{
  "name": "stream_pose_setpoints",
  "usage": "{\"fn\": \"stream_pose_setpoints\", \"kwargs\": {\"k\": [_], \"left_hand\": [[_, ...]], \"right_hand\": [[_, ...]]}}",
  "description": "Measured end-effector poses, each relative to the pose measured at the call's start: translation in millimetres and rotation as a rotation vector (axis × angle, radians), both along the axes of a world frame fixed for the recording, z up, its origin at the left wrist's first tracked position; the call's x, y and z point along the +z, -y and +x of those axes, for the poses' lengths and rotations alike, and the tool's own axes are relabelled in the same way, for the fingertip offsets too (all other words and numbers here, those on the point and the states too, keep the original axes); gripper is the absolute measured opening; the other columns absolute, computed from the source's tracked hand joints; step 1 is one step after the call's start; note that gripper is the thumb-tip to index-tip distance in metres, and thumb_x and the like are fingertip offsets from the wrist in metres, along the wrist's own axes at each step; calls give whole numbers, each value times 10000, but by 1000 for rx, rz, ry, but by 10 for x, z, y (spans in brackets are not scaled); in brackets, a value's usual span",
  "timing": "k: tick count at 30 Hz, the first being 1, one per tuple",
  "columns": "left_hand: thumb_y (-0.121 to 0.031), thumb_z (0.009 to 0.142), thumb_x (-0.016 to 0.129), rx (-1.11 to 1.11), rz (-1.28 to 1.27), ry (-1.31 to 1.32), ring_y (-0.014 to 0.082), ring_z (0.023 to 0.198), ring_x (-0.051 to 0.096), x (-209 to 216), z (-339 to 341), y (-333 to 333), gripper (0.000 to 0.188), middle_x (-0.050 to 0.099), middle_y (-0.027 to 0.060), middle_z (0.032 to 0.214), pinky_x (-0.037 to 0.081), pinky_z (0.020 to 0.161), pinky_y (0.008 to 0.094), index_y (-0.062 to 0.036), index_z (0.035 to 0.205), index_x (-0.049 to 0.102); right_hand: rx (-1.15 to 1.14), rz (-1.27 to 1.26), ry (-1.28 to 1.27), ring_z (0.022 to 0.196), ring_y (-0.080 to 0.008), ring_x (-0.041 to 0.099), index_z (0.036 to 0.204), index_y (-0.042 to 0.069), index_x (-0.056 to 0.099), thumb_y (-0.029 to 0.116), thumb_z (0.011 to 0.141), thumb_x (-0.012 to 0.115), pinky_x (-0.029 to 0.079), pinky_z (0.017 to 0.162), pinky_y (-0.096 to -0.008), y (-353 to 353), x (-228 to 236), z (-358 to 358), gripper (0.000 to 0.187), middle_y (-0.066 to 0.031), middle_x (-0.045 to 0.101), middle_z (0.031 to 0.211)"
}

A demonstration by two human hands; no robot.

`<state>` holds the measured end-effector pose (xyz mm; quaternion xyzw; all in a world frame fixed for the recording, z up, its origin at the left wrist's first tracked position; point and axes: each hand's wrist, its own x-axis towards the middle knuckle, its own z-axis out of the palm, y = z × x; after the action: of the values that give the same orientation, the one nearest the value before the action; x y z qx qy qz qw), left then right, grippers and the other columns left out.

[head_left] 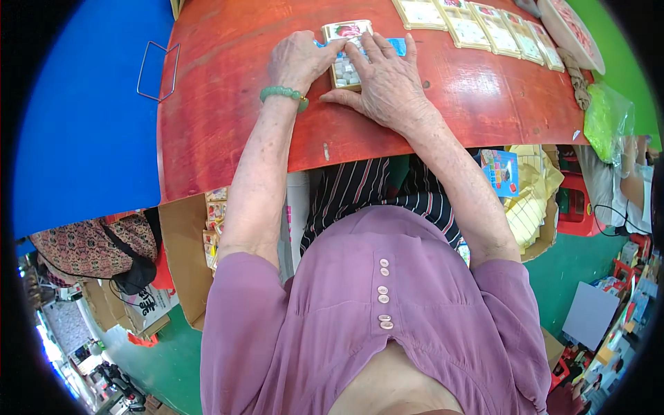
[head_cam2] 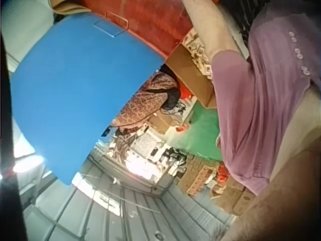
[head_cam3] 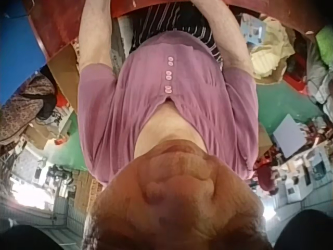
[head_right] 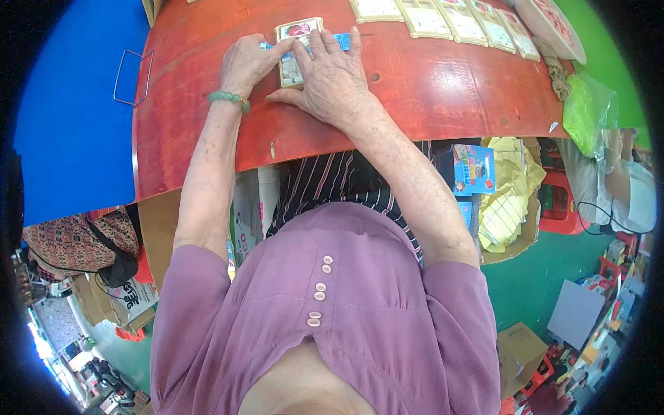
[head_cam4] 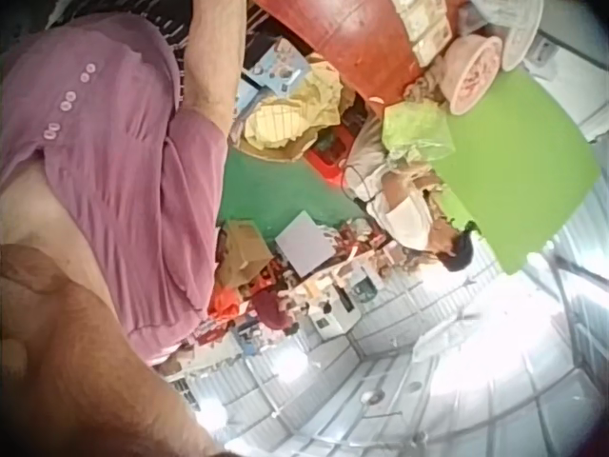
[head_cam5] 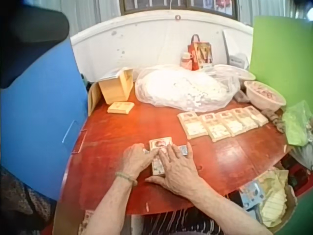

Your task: Applying paper labels or sleeves to small plastic trays filled with white objects.

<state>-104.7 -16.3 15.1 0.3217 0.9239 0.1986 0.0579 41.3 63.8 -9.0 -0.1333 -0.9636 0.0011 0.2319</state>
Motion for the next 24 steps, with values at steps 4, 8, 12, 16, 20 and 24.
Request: {"fn": "stream_pose_setpoints", "kwargs": {"k": [4,8,12,16,20,24], "left_hand": [[-598,728,642,-16,-9,7,354,880,661,27,61,30,605,683,215,905,524,734,430,-26,914,702],[-592,740,635,-4,6,42,364,863,660,61,221,127,603,680,222,880,521,735,442,-14,896,701],[-647,730,622,10,44,-34,345,732,649,-5,326,247,638,656,204,723,482,636,429,-11,714,662],[-628,730,642,-1,67,-23,323,672,631,-15,304,276,609,637,179,668,463,600,424,-21,689,657],[-540,744,666,-21,63,50,359,692,645,20,308,300,532,648,206,700,485,598,433,-9,723,673],[-509,743,683,-5,142,24,348,657,636,5,355,352,498,632,197,654,470,575,432,-16,683,659]], "right_hand": [[22,-26,-7,1313,-321,392,1329,90,481,726,750,532,178,1062,-620,-3,-17,38,861,-197,468,1360],[23,-79,-5,1315,-317,392,1319,97,495,734,738,537,150,1074,-614,22,-8,144,864,-182,465,1371],[32,-98,-16,1315,-310,393,1320,103,503,738,727,550,153,1081,-600,45,-22,235,870,-170,456,1385],[34,-135,4,1313,-322,391,1326,100,500,730,733,554,163,1083,-586,66,16,246,866,-161,449,1395],[-8,-118,-7,1290,-369,400,1320,75,497,667,777,567,223,1059,-572,113,-39,277,807,-159,452,1393],[-27,-146,-59,1258,-405,416,1300,44,501,534,828,603,343,1004,-513,183,-114,219,688,-161,479,1363]]}}
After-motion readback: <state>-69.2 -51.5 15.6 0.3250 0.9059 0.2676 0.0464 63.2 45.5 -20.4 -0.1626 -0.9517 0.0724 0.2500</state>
